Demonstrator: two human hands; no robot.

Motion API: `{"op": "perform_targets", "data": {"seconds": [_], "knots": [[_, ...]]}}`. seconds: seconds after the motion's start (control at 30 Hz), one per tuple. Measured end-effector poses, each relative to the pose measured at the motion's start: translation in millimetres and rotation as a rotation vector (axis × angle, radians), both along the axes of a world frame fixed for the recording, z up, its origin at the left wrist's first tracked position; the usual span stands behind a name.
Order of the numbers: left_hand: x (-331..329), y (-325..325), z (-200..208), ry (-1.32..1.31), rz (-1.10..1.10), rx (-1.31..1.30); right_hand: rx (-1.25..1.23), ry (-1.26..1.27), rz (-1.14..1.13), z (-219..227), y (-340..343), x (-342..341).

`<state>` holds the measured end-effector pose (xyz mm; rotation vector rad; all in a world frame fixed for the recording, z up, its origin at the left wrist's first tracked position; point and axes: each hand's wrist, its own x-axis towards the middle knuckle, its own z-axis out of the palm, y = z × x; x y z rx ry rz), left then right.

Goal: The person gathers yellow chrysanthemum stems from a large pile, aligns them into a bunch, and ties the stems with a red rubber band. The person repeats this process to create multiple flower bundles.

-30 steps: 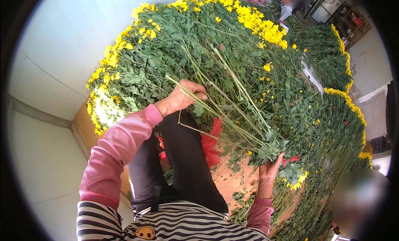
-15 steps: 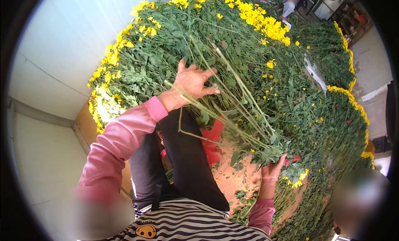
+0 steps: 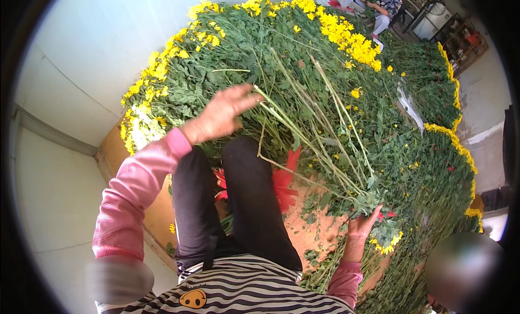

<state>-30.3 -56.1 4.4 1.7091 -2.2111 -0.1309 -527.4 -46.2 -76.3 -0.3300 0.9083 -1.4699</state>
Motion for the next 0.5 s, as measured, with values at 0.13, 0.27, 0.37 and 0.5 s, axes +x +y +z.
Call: {"op": "perform_targets", "data": {"seconds": [0.13, 0.27, 0.37, 0.5], "knots": [[-34.3, 34.7, -4.2, 0.110, -0.307, -0.168, 0.038, -0.026, 0.023, 6.5, 0.4, 20.1], [-38.3, 34.5, 3.6, 0.820, 0.124, 0.137, 0.007, 0.025, 0.013, 18.0, 0.1, 30.8], [-32.6, 27.8, 1.7, 1.593, 0.334, 0.363, -0.007, 0.075, 0.077, 11.0, 1.5, 38.8], [-17.1, 20.5, -0.4, 1.805, 0.724, 0.179, 0.023, 0.068, 0.062, -2.8, 7.1, 55.4]]}}
